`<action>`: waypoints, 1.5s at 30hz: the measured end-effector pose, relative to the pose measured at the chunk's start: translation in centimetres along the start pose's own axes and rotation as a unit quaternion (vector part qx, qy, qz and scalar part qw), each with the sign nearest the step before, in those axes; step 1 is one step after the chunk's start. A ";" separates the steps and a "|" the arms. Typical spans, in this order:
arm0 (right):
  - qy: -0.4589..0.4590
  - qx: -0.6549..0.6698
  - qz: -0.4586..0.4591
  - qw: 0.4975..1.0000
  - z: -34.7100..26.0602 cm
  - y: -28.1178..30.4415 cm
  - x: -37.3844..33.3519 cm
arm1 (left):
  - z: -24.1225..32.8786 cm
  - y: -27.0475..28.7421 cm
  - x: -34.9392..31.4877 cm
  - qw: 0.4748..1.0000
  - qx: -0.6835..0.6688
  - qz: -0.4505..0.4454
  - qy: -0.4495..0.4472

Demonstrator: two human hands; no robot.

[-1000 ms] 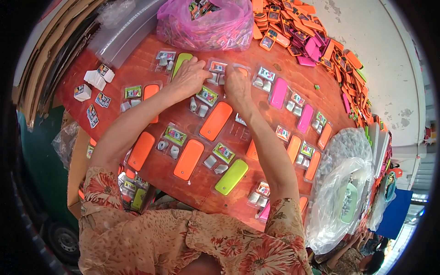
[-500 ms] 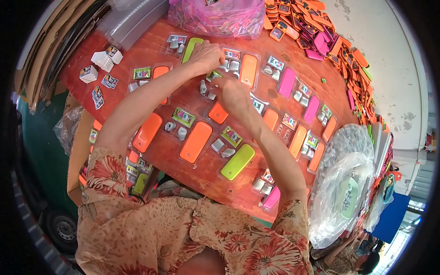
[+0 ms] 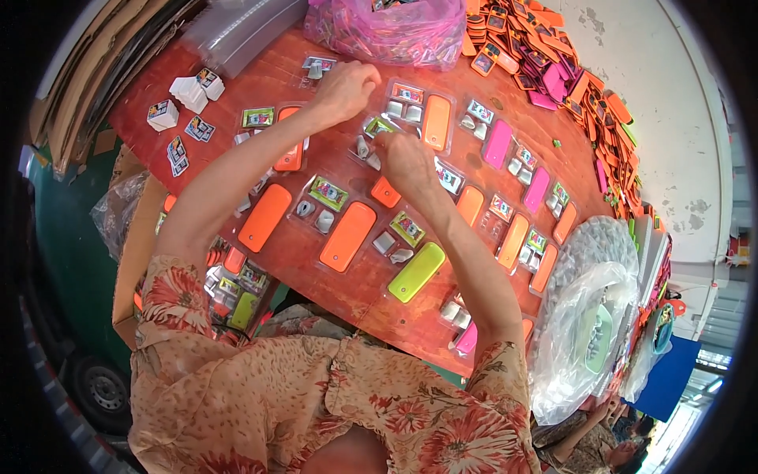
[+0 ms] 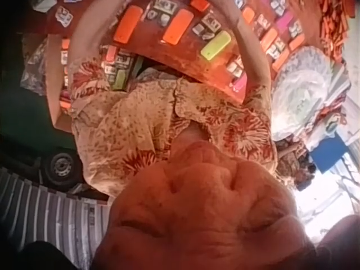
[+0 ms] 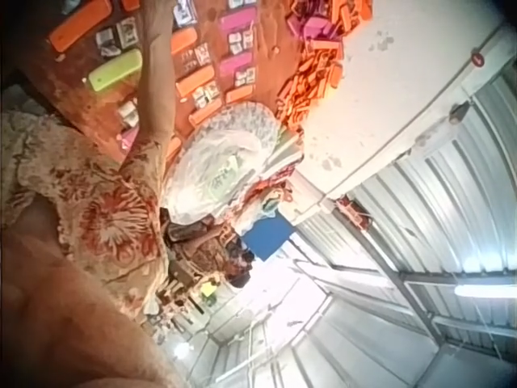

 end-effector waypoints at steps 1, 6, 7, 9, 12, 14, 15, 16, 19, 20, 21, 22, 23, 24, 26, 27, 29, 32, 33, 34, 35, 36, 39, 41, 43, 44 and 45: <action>0.001 0.012 0.014 1.000 -0.6 0.4 0.2 | -1.0 0.6 -0.4 1.000 0.001 0.002 -0.007; 0.027 0.057 -0.004 0.998 -0.6 -1.2 1.0 | -1.9 4.3 -2.0 0.999 -0.002 -0.026 0.039; 0.030 0.057 -0.006 0.998 -0.8 -1.4 1.3 | -2.2 4.9 -2.2 0.998 -0.019 -0.027 0.058; 0.032 0.031 -0.033 0.998 -1.0 -1.6 2.1 | -3.2 5.6 -2.8 0.998 -0.010 -0.016 0.052; -0.075 0.136 -0.130 0.979 -0.2 -1.3 3.6 | -3.6 6.0 -3.3 0.999 -0.002 -0.010 0.040; -0.144 0.203 -0.191 0.950 -0.5 -0.7 3.9 | -3.6 6.0 -3.5 0.999 -0.001 -0.012 0.039; -0.142 0.202 -0.193 0.950 -0.5 -1.2 3.7 | -3.6 5.9 -3.6 0.999 -0.012 -0.013 0.045; -0.042 0.116 -0.121 0.985 -0.6 -1.7 3.4 | -3.7 6.0 -3.7 0.998 -0.023 -0.014 0.050; 0.062 0.018 -0.028 0.998 -1.0 -2.3 2.4 | -3.8 6.9 -3.8 0.996 -0.063 -0.010 0.060; 0.060 0.009 -0.029 0.998 -1.0 -2.7 2.4 | -4.4 7.2 -3.8 0.996 -0.062 -0.007 0.059; 0.059 -0.001 -0.030 0.998 -1.1 -2.9 2.3 | -5.2 7.5 -4.1 0.997 -0.056 0.007 0.060; 0.031 -0.035 -0.043 0.998 -1.3 -3.1 1.9 | -6.0 7.9 -4.2 0.997 -0.050 0.021 0.061; 0.035 -0.036 -0.041 0.998 -1.7 -2.7 1.7 | -6.4 8.2 -4.5 0.998 0.005 0.031 0.062; 0.033 -0.022 -0.065 0.997 -1.9 -2.3 1.5 | -6.8 8.3 -4.6 0.997 0.007 0.036 0.063; 0.051 0.001 -0.097 0.994 -1.7 -1.0 2.0 | -7.4 8.3 -4.8 0.994 0.089 -0.005 0.063; 0.041 0.003 -0.096 0.995 -1.9 -0.2 2.9 | -7.3 8.3 -4.8 0.993 0.104 0.019 0.052; 0.067 0.029 -0.013 0.997 -2.1 0.6 5.2 | -7.3 7.8 -4.4 0.992 0.115 0.028 0.052; 0.031 0.092 0.066 0.993 -1.6 -0.6 9.6 | -7.5 6.5 -3.0 0.990 0.119 0.029 0.066; 0.058 0.086 0.078 0.992 -1.9 -1.1 11.0 | -7.8 6.2 -2.6 0.991 0.089 0.045 0.083; 0.084 0.081 0.089 0.989 -2.2 -1.5 12.2 | -8.1 6.0 -2.3 0.991 0.059 0.061 0.101; 0.103 0.047 0.074 0.991 -2.4 -2.0 13.2 | -8.0 6.3 -2.2 0.991 0.060 0.062 0.102; 0.104 0.049 0.073 0.991 -2.3 -2.4 13.9 | -7.8 6.5 -2.3 0.990 0.066 0.053 0.110; 0.111 0.016 -0.023 0.993 -2.2 -3.4 15.1 | -8.1 7.4 -2.4 0.989 0.069 0.046 0.126; 0.121 0.030 -0.007 0.992 -2.4 -3.6 15.1 | -8.7 7.9 -2.7 0.988 0.064 0.047 0.134; 0.127 0.050 0.061 0.989 -3.3 -3.6 14.7 | -9.5 8.3 -3.0 0.985 0.080 0.054 0.140; 0.128 0.050 0.060 0.989 -3.7 -3.7 14.5 | -9.7 8.2 -3.1 0.985 0.079 0.054 0.141; 0.136 0.024 0.087 0.987 -4.1 -3.8 14.4 | -9.9 8.0 -3.2 0.985 0.078 0.059 0.140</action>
Point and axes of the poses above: each hand's wrist, its own x-axis towards the middle knuckle, its own y-axis out of the back of the hand, z = x × y, the point moved 1 cm from there along x, towards the middle knuckle, and after that the axes turned 2 degrees about z, right-handed, at the moved point
